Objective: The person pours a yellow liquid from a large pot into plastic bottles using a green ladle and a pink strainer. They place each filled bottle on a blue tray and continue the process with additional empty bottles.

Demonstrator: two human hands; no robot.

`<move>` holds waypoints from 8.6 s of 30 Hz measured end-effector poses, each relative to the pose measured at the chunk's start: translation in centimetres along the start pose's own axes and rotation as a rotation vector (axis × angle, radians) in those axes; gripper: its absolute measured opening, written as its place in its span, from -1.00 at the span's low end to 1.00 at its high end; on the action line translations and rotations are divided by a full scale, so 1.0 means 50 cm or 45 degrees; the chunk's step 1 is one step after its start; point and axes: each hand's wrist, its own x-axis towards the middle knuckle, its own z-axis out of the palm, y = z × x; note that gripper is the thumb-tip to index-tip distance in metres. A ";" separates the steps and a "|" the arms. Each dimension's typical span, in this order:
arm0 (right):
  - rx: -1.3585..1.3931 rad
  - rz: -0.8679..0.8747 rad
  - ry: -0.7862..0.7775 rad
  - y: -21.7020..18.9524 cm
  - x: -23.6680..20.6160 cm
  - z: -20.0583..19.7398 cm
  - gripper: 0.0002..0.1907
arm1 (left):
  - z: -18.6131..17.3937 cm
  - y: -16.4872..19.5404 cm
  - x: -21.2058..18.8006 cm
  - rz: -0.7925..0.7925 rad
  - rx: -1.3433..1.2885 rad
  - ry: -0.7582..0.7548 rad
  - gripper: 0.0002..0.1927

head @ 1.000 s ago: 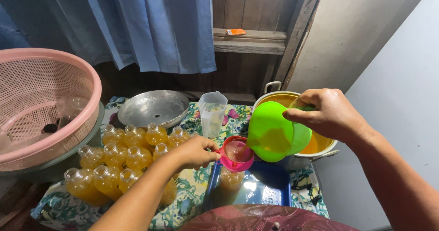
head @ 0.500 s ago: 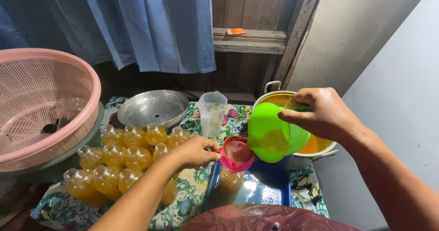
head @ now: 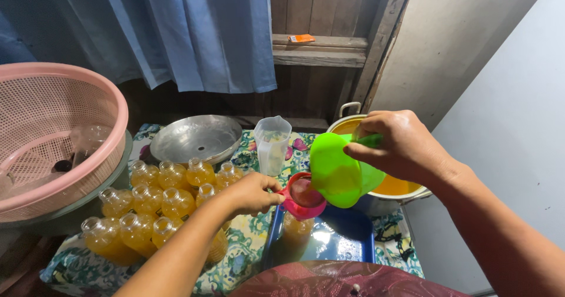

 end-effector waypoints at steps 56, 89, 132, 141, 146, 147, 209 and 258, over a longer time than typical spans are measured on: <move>-0.610 0.747 -0.500 0.525 -0.004 0.397 -0.58 | 0.010 -0.049 0.028 -0.015 0.011 0.014 -0.80; 1.441 0.858 0.018 0.401 -0.086 0.050 -0.71 | 0.011 -0.034 0.029 0.007 -0.024 -0.028 -0.81; 0.494 0.787 -0.129 0.146 -0.058 -0.009 -0.61 | 0.009 -0.001 0.002 -0.028 0.043 0.032 -0.78; 0.453 0.774 -0.131 0.134 -0.055 -0.017 -0.60 | 0.009 -0.003 0.006 -0.017 -0.002 0.014 -0.79; 0.426 0.778 -0.132 0.127 -0.051 -0.018 -0.60 | 0.008 -0.008 0.009 -0.016 -0.017 0.018 -0.79; 0.434 0.783 -0.133 0.126 -0.051 -0.018 -0.60 | 0.009 -0.009 0.009 -0.018 -0.023 0.018 -0.79; 0.330 0.747 -0.151 0.111 -0.033 -0.026 -0.57 | 0.013 -0.016 0.016 0.021 -0.004 -0.005 -0.78; 1.128 1.479 0.188 0.419 -0.186 0.501 -0.86 | 0.067 -0.113 0.069 -0.047 -0.027 0.142 -0.77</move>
